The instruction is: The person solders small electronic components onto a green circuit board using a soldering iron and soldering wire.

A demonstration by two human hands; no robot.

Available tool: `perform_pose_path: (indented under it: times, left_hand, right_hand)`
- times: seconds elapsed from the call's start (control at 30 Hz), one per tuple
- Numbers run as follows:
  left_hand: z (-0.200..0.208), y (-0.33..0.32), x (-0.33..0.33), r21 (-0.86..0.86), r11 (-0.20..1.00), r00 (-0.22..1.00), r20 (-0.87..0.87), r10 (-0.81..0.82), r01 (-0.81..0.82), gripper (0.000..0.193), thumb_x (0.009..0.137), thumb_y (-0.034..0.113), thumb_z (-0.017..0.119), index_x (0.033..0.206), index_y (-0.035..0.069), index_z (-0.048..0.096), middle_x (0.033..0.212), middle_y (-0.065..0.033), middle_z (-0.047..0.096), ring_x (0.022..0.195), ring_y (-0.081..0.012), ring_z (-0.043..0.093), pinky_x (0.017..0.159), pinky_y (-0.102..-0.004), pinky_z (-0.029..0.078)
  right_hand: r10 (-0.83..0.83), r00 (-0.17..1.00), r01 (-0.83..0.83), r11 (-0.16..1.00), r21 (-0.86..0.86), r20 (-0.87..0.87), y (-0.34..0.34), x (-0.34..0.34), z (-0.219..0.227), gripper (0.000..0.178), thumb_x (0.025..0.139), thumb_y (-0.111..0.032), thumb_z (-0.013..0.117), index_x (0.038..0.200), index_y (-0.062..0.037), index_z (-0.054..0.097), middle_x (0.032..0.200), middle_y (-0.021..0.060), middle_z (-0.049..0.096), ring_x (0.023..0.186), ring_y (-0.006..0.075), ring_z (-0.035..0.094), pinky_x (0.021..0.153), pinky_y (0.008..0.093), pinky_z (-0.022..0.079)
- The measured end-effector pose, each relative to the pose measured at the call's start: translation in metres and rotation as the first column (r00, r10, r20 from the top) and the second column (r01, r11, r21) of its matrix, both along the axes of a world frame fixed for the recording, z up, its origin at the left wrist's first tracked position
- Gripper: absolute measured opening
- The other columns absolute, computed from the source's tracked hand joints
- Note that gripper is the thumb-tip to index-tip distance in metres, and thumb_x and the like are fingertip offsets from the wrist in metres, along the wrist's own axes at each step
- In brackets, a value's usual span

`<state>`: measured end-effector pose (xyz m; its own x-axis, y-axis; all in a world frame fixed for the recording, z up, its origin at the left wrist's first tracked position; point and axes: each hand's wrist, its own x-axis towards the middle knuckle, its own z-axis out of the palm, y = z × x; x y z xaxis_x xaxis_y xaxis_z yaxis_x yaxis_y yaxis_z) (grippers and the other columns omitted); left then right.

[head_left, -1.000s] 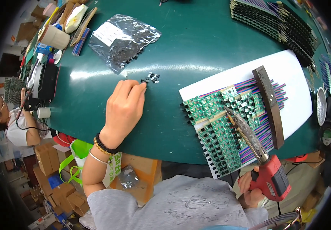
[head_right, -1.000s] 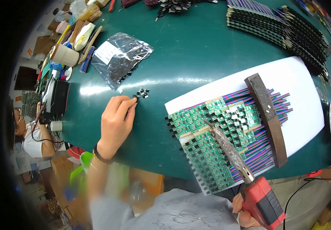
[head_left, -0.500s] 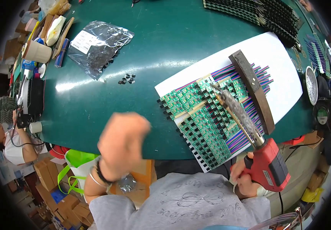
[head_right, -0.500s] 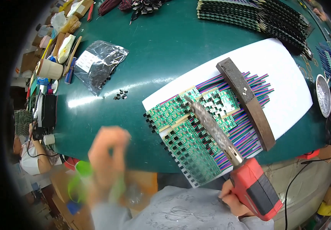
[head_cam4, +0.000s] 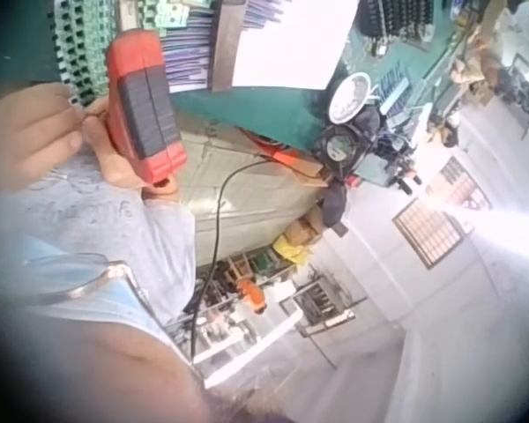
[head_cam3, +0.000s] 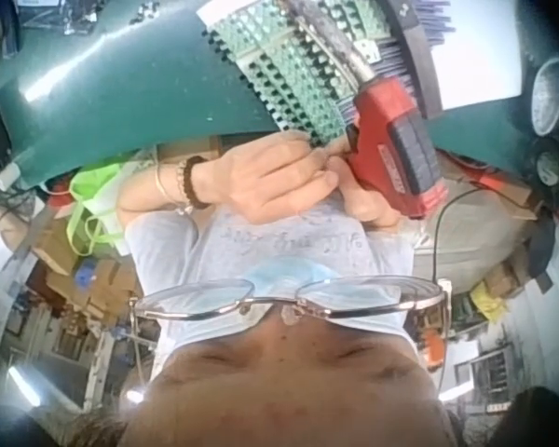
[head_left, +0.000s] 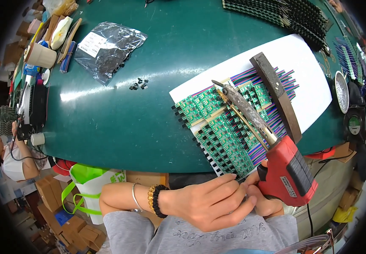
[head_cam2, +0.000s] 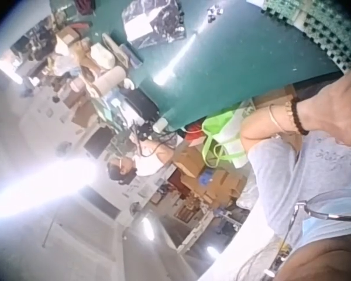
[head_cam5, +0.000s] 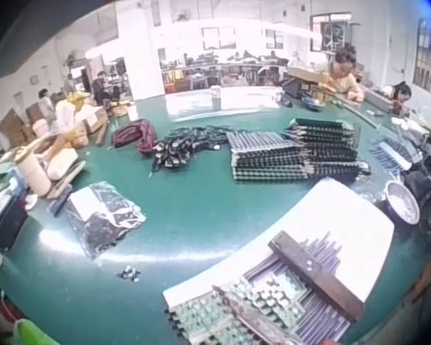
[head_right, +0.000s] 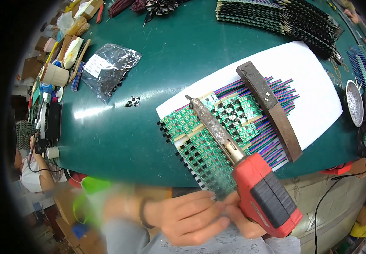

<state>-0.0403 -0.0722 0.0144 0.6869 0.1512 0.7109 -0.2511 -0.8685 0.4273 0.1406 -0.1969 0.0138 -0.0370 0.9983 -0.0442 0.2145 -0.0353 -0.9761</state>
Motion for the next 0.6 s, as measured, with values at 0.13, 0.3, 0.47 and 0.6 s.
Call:
perform_pose_path:
  times: [0.13, 0.3, 0.47, 0.6]
  left_hand:
    - [-0.005, -0.002, -0.002, 0.035, 0.995, 0.995, -0.046, 0.091, -0.089, 0.027, 0.077, 0.009, 0.063, 0.096, -0.01, 0.064, 0.089, -0.0178, 0.064, 0.078, -0.0256, 0.064, 0.072, -0.0376, 0.058]
    - [-0.001, -0.001, -0.001, 0.037, 0.99, 0.988, -0.079, 0.136, -0.133, 0.027, 0.072, 0.008, 0.063, 0.091, -0.011, 0.065, 0.086, -0.0182, 0.064, 0.076, -0.0254, 0.064, 0.069, -0.0369, 0.058]
    - [0.007, 0.01, -0.007, -0.019, 0.989, 0.976, -0.169, 0.139, -0.144, 0.031, 0.067, 0.009, 0.066, 0.092, -0.01, 0.066, 0.086, -0.0166, 0.065, 0.073, -0.0246, 0.063, 0.063, -0.0327, 0.055]
    - [0.002, 0.054, -0.016, -0.016, 0.867, 0.831, -0.297, 0.471, -0.498, 0.026, 0.067, -0.003, 0.075, 0.091, 0.001, 0.067, 0.083, -0.0095, 0.064, 0.069, -0.0243, 0.062, 0.058, -0.0337, 0.051]
  right_hand:
    - [0.005, 0.989, 0.005, 0.998, 0.065, -0.148, -0.001, 0.004, -0.011, 0.07, 0.076, 0.011, 0.059, 0.139, -0.0024, 0.031, 0.073, 0.0099, 0.06, 0.06, 0.0143, 0.057, 0.056, 0.0262, 0.048]
    - [-0.083, 0.996, 0.085, 0.991, 0.105, -0.018, -0.004, 0.001, -0.019, 0.071, 0.076, 0.011, 0.058, 0.14, -0.0007, 0.029, 0.071, 0.0098, 0.06, 0.057, 0.0138, 0.055, 0.052, 0.0267, 0.047]
    - [0.009, 0.997, -0.017, 0.993, 0.113, 0.071, 0.008, 0.002, -0.01, 0.073, 0.077, 0.011, 0.055, 0.143, -0.0013, 0.027, 0.072, 0.0101, 0.06, 0.056, 0.0137, 0.055, 0.053, 0.0273, 0.048]
    - [-0.067, 0.997, 0.071, 0.989, 0.131, -0.031, -0.011, 0.008, -0.028, 0.072, 0.079, 0.009, 0.042, 0.146, -0.0057, 0.025, 0.071, 0.0111, 0.06, 0.052, 0.0134, 0.051, 0.053, 0.0277, 0.047]
